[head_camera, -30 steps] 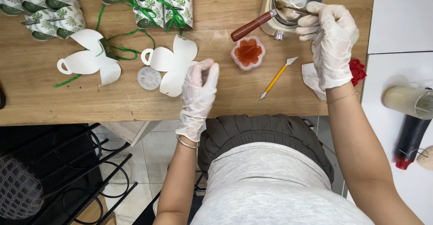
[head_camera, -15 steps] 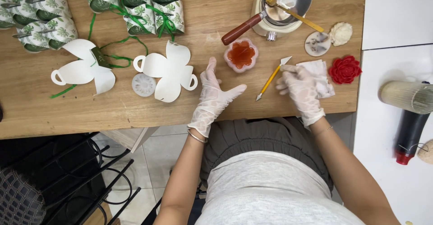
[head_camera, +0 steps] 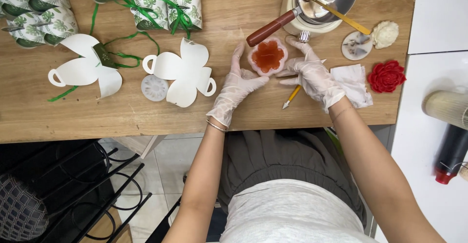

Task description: Pouring and detailing wax in silicone molds for candle production.

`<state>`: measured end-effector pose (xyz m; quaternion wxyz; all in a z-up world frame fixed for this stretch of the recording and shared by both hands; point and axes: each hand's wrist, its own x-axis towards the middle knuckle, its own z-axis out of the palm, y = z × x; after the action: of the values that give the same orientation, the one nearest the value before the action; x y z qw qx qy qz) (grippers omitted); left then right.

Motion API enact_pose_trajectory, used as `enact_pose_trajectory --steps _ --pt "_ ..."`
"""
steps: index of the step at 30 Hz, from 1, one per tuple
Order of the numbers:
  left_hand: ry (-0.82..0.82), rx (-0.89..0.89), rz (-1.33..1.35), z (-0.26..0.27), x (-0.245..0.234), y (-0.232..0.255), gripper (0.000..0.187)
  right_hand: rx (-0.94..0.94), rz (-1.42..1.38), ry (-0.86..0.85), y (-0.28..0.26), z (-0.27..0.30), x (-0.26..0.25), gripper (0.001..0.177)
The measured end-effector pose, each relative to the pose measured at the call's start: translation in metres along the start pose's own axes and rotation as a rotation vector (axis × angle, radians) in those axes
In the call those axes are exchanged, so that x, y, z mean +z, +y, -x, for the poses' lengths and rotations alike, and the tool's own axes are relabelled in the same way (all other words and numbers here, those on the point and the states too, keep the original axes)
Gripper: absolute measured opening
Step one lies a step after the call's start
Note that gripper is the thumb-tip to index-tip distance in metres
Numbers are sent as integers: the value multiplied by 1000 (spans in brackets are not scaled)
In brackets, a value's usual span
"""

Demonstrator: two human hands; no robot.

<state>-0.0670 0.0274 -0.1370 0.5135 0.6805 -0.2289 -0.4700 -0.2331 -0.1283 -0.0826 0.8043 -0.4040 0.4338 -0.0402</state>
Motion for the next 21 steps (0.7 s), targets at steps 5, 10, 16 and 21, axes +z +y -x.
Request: enact_pose_trajectory --steps 5,10,16,21 --pt "-74 -27 96 -6 4 -3 112 -8 -104 -69 13 -13 -8 76" --pt "-116 -173 189 -11 6 -2 108 19 -129 -58 14 -18 -9 75" --pt "-163 -129 303 -13 6 -6 106 28 -138 -110 16 -20 -10 67" --pt "-161 -148 314 -14 4 -12 104 23 -150 -125 17 -18 -10 66"
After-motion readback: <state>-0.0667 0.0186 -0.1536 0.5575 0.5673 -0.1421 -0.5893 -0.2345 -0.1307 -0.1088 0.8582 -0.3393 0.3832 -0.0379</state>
